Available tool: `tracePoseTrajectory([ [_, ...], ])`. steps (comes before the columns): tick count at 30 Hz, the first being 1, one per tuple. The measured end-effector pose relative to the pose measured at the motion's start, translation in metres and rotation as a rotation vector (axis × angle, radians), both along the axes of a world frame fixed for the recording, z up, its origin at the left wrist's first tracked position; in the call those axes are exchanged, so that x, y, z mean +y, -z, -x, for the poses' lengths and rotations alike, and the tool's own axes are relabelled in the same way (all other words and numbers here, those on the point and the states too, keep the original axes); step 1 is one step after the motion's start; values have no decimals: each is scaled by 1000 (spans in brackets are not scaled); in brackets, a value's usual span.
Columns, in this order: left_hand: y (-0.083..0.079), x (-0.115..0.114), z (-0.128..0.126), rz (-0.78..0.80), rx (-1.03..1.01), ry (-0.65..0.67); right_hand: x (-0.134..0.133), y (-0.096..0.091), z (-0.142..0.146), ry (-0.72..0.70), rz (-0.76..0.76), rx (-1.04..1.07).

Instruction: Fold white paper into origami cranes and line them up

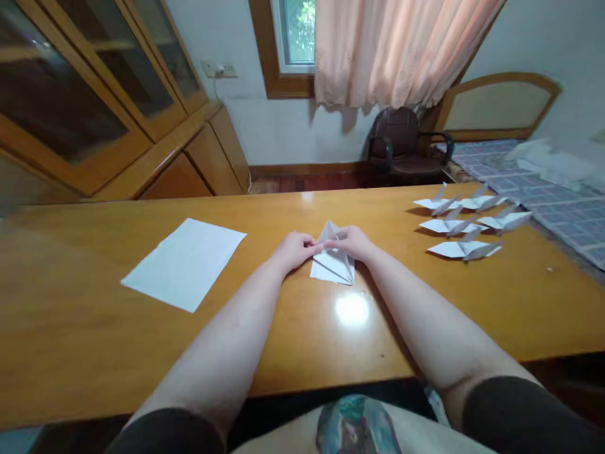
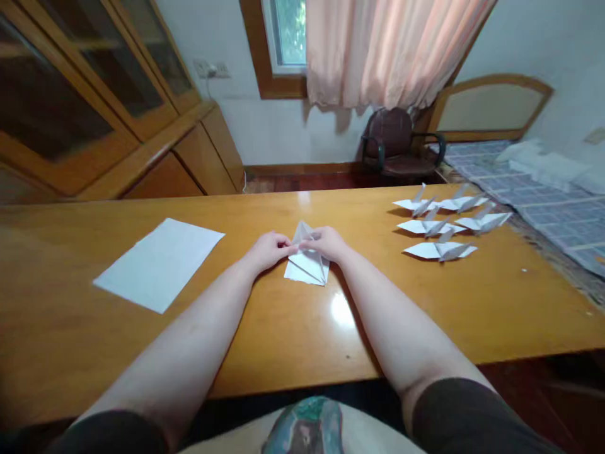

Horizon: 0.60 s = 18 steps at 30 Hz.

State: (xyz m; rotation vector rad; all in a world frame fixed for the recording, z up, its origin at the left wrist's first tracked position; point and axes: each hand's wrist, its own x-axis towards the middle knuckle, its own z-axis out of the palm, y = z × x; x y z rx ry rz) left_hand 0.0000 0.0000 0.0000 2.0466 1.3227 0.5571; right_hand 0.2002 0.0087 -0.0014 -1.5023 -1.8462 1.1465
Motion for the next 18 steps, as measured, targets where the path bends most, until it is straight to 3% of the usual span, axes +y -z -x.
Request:
tracePoseTrajectory([
  [6,8,2,1,146,-328,-74,-2,-2,-4,-33,87,32],
  [18,5,1,0,155,-275,-69,-2,-1,-3,-63,94,-14],
])
